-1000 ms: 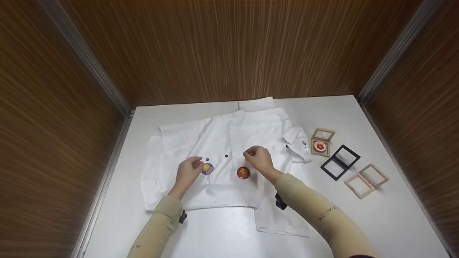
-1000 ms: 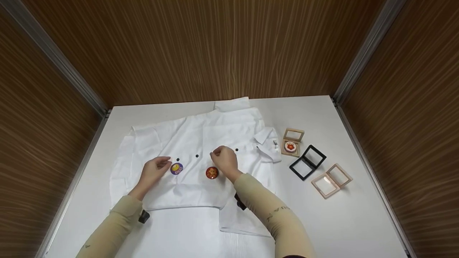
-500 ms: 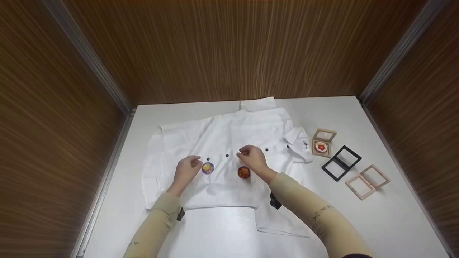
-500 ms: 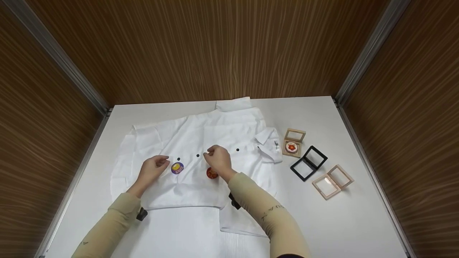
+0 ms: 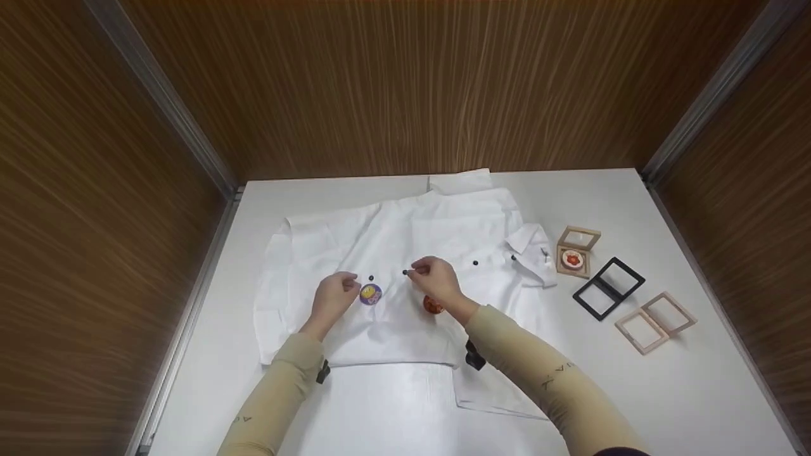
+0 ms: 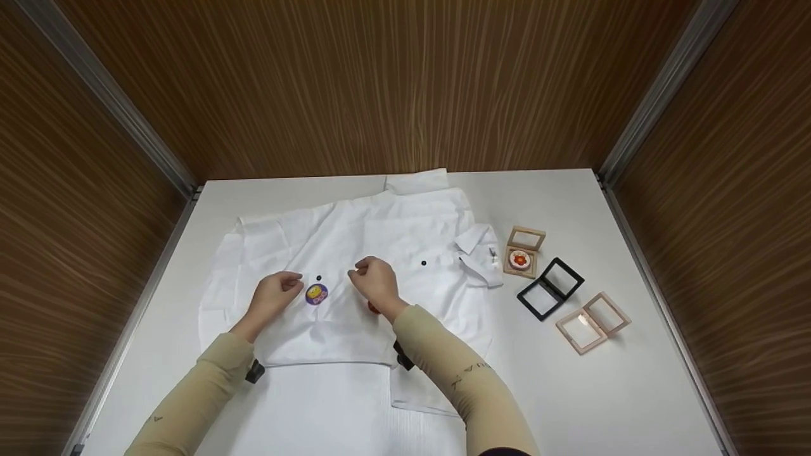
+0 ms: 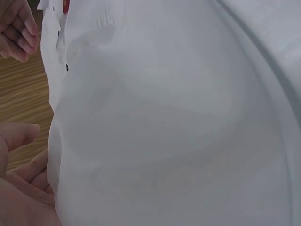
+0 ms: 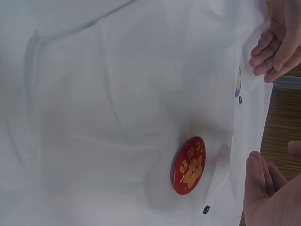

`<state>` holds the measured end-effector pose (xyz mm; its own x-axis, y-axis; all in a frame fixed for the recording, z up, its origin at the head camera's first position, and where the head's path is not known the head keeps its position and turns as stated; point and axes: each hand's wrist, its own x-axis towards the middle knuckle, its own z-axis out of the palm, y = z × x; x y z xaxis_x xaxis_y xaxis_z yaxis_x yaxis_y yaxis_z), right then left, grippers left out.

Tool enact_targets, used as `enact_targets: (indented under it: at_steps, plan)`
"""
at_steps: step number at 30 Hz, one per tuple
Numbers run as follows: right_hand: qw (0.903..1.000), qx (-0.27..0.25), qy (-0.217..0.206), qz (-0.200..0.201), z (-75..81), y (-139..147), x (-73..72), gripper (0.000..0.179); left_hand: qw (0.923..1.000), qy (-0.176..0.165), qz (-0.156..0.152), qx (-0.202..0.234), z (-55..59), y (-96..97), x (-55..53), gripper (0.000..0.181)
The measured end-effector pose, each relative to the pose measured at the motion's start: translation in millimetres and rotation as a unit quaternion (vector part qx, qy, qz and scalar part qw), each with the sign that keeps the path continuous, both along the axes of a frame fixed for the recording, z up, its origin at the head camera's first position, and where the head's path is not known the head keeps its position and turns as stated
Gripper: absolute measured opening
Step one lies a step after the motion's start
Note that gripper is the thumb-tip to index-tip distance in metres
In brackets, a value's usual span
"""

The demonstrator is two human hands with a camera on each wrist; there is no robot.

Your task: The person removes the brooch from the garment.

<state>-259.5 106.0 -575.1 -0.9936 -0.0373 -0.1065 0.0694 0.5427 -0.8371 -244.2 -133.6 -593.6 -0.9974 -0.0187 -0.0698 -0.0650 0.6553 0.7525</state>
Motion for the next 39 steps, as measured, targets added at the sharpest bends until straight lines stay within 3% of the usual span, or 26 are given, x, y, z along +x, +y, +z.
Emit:
enact_targets:
  at_steps: [11,19,26,39]
  plan:
    - [0.9992,-0.013,0.007,0.036,-7.2,-17,-0.6,0.032,0.9998,-0.014,-0.005,-0.016,2.4,3.4,-8.1,0.034]
    - [0.9979,0.004,0.000,0.065,-13.9,-27,0.2,0.035,0.9998,-0.003,0.005,-0.017,1.1,8.4,-9.2,0.033]
    - [0.9965,0.015,-0.003,0.082,-24.5,-31,4.3,0.036,0.9996,-0.021,0.004,-0.018,-4.2,10.5,-5.5,0.036]
    - [0.9963,0.020,0.003,0.084,-33.3,-41,-1.5,0.033,0.9989,-0.033,0.004,-0.034,-9.5,13.2,-10.5,0.038]
